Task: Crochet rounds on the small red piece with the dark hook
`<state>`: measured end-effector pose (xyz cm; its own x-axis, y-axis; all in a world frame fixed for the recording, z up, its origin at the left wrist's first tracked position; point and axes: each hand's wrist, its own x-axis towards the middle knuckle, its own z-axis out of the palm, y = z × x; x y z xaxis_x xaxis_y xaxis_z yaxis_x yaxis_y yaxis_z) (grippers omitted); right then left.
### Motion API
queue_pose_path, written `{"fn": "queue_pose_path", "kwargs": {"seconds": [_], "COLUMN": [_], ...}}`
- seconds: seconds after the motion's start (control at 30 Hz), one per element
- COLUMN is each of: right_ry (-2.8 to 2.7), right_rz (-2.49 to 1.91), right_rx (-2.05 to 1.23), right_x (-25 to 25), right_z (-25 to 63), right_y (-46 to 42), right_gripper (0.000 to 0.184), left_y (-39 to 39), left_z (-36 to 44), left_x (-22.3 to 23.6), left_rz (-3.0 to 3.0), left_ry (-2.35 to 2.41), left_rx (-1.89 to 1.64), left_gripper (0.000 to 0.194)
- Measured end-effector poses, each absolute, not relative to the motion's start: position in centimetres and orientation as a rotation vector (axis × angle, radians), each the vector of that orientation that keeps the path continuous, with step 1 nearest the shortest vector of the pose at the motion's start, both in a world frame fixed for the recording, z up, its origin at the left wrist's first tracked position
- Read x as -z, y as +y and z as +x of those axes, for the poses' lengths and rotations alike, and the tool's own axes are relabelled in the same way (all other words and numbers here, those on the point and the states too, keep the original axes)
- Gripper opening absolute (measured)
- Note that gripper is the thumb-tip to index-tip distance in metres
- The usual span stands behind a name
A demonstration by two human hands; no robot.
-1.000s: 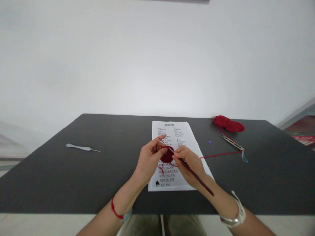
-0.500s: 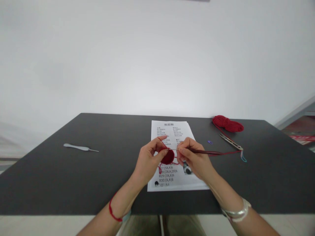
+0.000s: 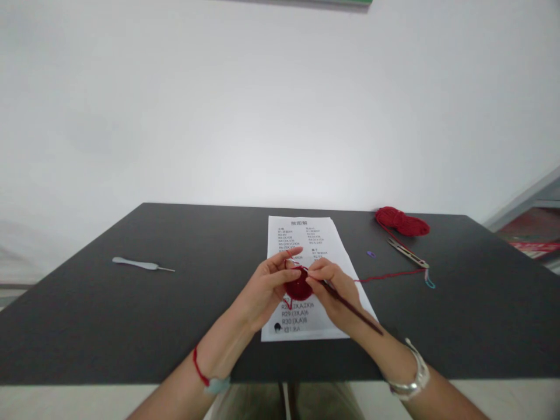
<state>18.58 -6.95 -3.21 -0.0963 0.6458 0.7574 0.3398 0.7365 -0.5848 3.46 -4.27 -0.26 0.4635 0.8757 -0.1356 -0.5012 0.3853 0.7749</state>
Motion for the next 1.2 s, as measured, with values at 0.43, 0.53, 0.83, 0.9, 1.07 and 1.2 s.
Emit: {"fn": "queue_pose_path", "kwargs": {"seconds": [0.43,0.53,0.83,0.9,1.07,1.2], "right_ry": [-1.327,-1.351,-1.336,-1.302,-1.113,-0.979], "right_rz": [-0.74,-0.733,-0.629,-0.623,-0.58,-0.578], "right_rx": [-1.007,-1.042,-1.266,-1.327,-1.515,-1.523], "right_x": [2.1,1.7,1.3,1.2,0.7,0.9], "right_z": [19.8,20.1,21.0,21.0,20.2,18.9], "right_y": [-7.0,-7.0,-6.8,-6.8,-6.9,-6.9], "right_gripper": [0.012,0.014,0.017,0.019,0.024,0.022], "left_y": [-3.6,-3.6,-3.2,-3.1,-3.6,-4.7], "left_z": [2.0,1.7,0.8,0.7,1.6,3.2], "left_x": [-0.4,-0.4,-0.2,-0.2,-0.3,-0.3], "left_rz": [0.859,0.838,0.871,0.883,0.976,1.141], "left_ry": [0.618,0.612,0.567,0.56,0.606,0.77], "left_rx": [-0.906,-0.857,-0.73,-0.705,-0.818,-1.179], "left_gripper": [0.036,0.034,0.032,0.031,0.03,0.029]}}
